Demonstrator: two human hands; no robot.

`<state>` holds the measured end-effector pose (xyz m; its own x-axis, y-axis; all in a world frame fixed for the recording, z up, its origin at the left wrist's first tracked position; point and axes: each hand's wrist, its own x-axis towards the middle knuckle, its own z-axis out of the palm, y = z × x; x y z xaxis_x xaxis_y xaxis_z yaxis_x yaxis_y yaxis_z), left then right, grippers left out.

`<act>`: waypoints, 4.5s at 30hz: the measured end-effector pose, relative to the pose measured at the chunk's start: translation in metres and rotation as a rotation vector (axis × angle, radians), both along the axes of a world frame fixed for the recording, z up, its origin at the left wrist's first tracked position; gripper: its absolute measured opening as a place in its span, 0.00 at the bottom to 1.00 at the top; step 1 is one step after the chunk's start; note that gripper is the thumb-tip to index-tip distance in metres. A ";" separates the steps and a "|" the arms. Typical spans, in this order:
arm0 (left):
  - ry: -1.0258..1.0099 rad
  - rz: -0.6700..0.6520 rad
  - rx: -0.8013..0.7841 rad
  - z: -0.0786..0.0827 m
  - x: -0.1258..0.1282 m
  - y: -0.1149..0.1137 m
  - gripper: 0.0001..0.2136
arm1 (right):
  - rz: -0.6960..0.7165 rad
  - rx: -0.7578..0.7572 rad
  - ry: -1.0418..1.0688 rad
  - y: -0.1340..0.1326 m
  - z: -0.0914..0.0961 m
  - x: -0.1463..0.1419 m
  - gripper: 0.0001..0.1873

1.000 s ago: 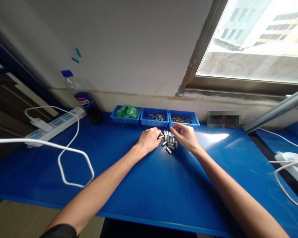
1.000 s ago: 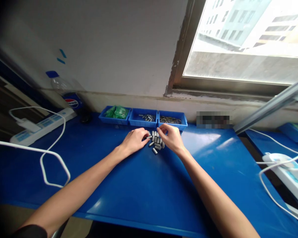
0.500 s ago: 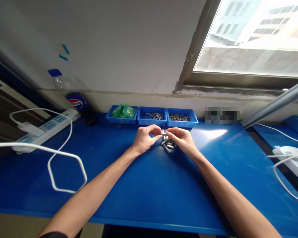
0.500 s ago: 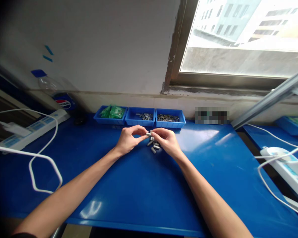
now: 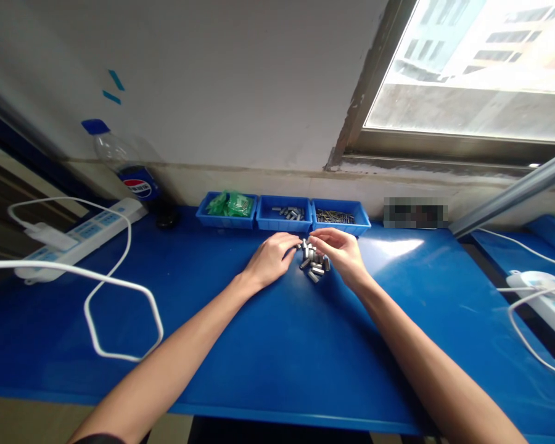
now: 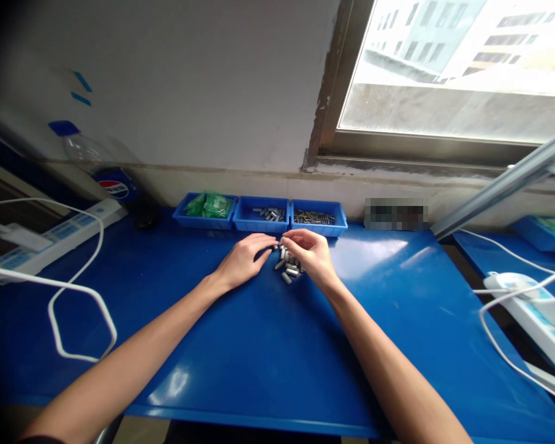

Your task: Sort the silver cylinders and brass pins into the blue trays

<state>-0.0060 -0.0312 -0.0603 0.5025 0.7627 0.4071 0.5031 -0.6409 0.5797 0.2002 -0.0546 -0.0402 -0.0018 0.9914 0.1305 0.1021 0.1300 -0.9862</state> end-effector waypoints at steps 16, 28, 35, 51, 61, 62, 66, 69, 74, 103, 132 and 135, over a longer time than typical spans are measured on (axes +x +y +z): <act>0.022 0.029 -0.059 0.006 -0.008 0.000 0.05 | -0.125 0.197 -0.033 0.014 -0.005 -0.005 0.15; -0.732 0.145 -0.613 0.000 0.011 -0.006 0.20 | -0.022 0.147 -0.093 0.001 -0.004 -0.011 0.15; -0.808 0.126 -0.653 -0.001 0.011 -0.007 0.21 | 0.069 0.114 -0.114 0.001 -0.005 -0.008 0.20; -0.592 0.236 -0.434 0.000 0.014 -0.017 0.11 | 0.076 0.127 0.061 0.010 -0.010 -0.010 0.24; -0.149 0.065 -0.133 -0.001 0.014 -0.027 0.06 | 0.018 0.233 0.030 0.012 -0.014 0.001 0.25; -0.124 0.065 -0.114 -0.001 0.014 -0.027 0.05 | -0.012 0.240 0.017 0.012 -0.015 0.002 0.22; -0.001 0.069 -0.037 0.001 0.011 -0.028 0.06 | -0.074 0.240 -0.004 0.014 -0.020 0.005 0.15; -0.024 0.044 -0.049 0.003 0.009 -0.026 0.06 | -0.070 0.224 0.009 0.015 -0.022 0.005 0.13; -0.495 0.113 -0.356 0.001 0.015 -0.014 0.08 | -0.074 0.188 0.011 0.016 -0.022 0.005 0.12; -0.814 0.191 -0.525 -0.005 0.018 -0.007 0.17 | 0.129 0.167 0.045 0.012 -0.012 -0.006 0.28; -0.437 0.221 -0.295 -0.004 0.008 -0.008 0.09 | 0.048 0.083 -0.110 0.001 -0.019 -0.023 0.21; -0.316 0.247 -0.186 -0.004 0.006 -0.010 0.11 | 0.019 0.097 0.056 0.006 -0.024 -0.020 0.21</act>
